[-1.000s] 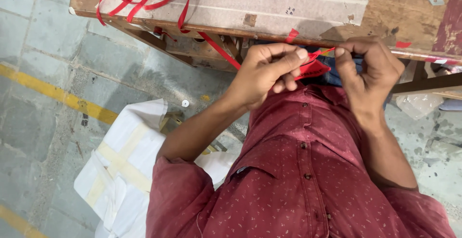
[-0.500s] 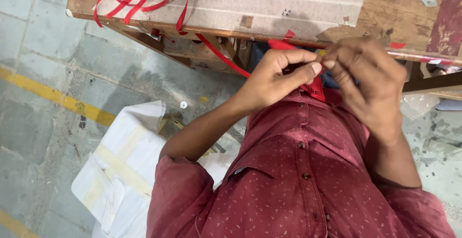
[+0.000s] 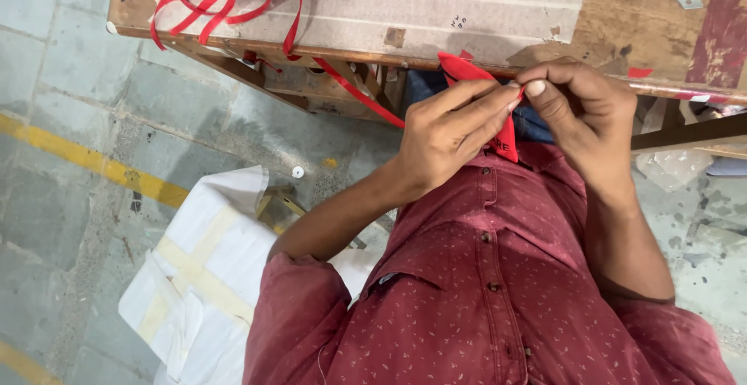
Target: Attach red ribbons to hardware tags by threading and tying them.
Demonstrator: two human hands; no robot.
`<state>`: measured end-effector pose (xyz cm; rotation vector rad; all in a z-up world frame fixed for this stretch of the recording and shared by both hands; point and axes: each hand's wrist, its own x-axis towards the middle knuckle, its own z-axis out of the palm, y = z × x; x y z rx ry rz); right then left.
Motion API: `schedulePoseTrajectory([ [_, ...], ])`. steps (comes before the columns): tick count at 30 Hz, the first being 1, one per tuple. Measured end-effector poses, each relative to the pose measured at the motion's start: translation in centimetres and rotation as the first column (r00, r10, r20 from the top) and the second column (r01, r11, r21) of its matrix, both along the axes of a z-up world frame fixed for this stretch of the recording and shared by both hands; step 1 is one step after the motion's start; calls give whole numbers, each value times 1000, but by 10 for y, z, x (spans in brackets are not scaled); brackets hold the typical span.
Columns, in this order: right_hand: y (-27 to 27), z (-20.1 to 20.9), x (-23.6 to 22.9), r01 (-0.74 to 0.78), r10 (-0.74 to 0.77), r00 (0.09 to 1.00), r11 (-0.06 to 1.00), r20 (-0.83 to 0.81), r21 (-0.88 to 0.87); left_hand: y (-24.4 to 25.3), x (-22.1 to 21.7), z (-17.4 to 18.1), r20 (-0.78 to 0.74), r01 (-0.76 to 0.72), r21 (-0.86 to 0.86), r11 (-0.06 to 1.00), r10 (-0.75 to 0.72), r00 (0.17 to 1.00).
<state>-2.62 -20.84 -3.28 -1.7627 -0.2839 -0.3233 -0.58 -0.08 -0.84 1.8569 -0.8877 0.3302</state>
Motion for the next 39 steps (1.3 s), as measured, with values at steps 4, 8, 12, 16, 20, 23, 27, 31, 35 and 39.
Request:
schedulePoseTrajectory([
  [4, -3, -20, 8, -86, 154, 979, 907, -136, 412, -5, 0, -15, -37, -13, -114, 993, 9, 999],
  [8, -6, -22, 15, -113, 283, 940, 786, -192, 608, -7, 1, -18, -19, 9, -152, 988, -13, 1000],
  [12, -12, -26, 22, -130, 410, 877, 706, -252, 696, -5, 4, -18, 79, 20, -101, 995, -13, 997],
  [16, -14, -25, 24, -171, 508, 829, 626, -232, 761, -6, 6, -13, 132, 42, -66, 997, -33, 991],
  [20, -8, -24, 19, -192, 492, 846, 641, -206, 743, -14, 6, -15, 128, -13, -73, 997, 22, 992],
  [23, 2, -10, 10, -163, 343, 921, 770, -184, 618, -15, 5, -11, 59, -95, -84, 992, 100, 993],
  [27, 0, -19, -2, -17, 14, 1000, 991, 22, 136, -15, -1, -5, -134, -107, -102, 989, 93, 987],
  [31, 2, -20, -7, 160, -133, 968, 980, 212, -117, -16, -3, 4, -272, -80, -117, 990, 46, 961],
  [35, 3, -26, -5, 194, -149, 950, 970, 274, -145, -13, -3, 1, -297, -68, -113, 991, 32, 954],
  [39, 5, -21, -3, 180, -118, 943, 968, 311, -176, -5, 10, -10, -355, 53, -182, 982, -116, 928],
])
